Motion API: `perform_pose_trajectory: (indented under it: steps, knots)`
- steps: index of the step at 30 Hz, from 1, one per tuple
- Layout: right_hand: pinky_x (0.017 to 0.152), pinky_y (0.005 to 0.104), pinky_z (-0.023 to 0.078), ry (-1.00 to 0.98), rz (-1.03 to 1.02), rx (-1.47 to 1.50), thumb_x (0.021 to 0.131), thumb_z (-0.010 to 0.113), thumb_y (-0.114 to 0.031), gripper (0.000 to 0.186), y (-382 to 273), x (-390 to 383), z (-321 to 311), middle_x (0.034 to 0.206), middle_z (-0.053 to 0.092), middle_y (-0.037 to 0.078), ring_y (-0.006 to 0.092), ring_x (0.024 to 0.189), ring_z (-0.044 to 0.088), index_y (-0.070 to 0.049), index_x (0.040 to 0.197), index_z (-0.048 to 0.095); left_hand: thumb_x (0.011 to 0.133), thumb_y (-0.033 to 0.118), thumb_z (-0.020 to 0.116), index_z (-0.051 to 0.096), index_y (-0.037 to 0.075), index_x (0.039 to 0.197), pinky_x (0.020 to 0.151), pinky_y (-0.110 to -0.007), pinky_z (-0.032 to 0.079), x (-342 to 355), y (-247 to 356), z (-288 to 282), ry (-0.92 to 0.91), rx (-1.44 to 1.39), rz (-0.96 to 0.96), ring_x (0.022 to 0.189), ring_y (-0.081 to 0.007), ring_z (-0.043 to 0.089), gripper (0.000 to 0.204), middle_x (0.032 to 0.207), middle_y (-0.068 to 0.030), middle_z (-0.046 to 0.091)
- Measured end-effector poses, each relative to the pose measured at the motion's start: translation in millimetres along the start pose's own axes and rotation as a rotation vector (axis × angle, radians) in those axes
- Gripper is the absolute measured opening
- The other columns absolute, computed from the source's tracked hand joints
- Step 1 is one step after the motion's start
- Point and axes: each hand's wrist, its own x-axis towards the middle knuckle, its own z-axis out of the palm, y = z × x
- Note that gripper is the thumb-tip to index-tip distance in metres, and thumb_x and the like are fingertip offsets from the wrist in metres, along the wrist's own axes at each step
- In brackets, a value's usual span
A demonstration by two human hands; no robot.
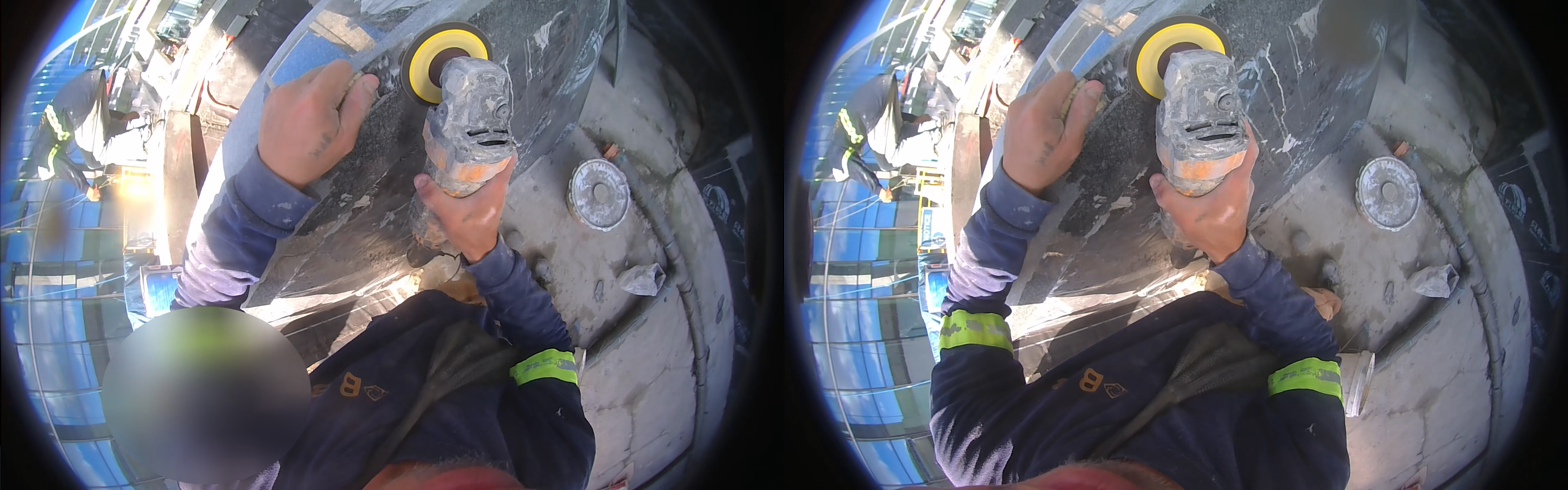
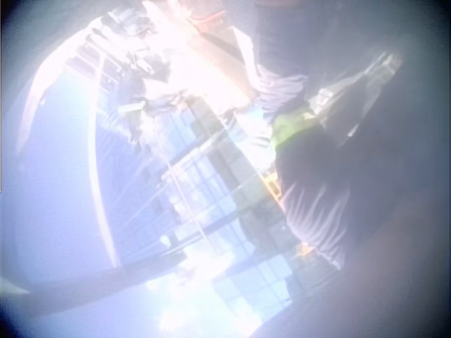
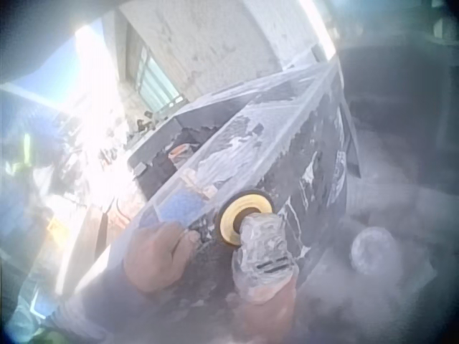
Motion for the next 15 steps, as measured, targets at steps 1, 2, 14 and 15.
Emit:
perform_pose_trajectory:
  steps: [1, 2, 14, 15]
  knots:
    - [0.098, 0.0385, 0.047, 0.010, 0.020, 0.039, 0.068, 0.085, -0.013, 0.101, 1.1, -0.1, -0.7, 0.127, 0.051, 0.022, 0.0275, 0.117, 0.056, 0.005, 0.143, 0.019, 0.092, 0.022, 0.065, 0.052, 0.005, 0.074, 0.051, -0.047, 0.041, 0.1, 0.0, -0.1, 0.006, 0.001, 0.006, 0.056, -0.0395, 0.056, 0.028, 0.063, -0.0172, 0.055]
    - [0.099, 0.0386, 0.046, 0.013, 0.038, 0.070, 0.068, 0.085, -0.013, 0.101, 2.4, 0.3, -1.4, 0.127, 0.051, 0.022, 0.0277, 0.117, 0.055, 0.005, 0.143, 0.019, 0.092, 0.022, 0.065, 0.052, 0.004, 0.074, 0.051, -0.047, 0.041, 0.3, -0.1, 0.0, 0.011, 0.002, 0.012, 0.056, -0.0396, 0.056, 0.028, 0.063, -0.0172, 0.055]
    - [0.098, 0.0392, 0.046, 0.054, -0.007, 0.020, 0.069, 0.084, -0.013, 0.101, 9.2, 3.2, 3.8, 0.127, 0.049, 0.022, 0.0276, 0.117, 0.055, 0.006, 0.143, 0.018, 0.092, 0.024, 0.065, 0.053, 0.004, 0.074, 0.051, -0.047, 0.042, 0.8, 1.8, -0.3, 0.000, -0.011, -0.027, 0.056, -0.0397, 0.056, 0.030, 0.063, -0.0172, 0.056]
    - [0.098, 0.0391, 0.046, 0.059, -0.002, 0.027, 0.069, 0.084, -0.013, 0.102, 9.9, 3.4, 4.0, 0.127, 0.049, 0.022, 0.0274, 0.117, 0.055, 0.006, 0.143, 0.018, 0.092, 0.024, 0.065, 0.053, 0.004, 0.074, 0.051, -0.047, 0.042, 0.8, 1.8, -0.5, -0.006, -0.012, -0.029, 0.056, -0.0398, 0.056, 0.030, 0.063, -0.0173, 0.056]
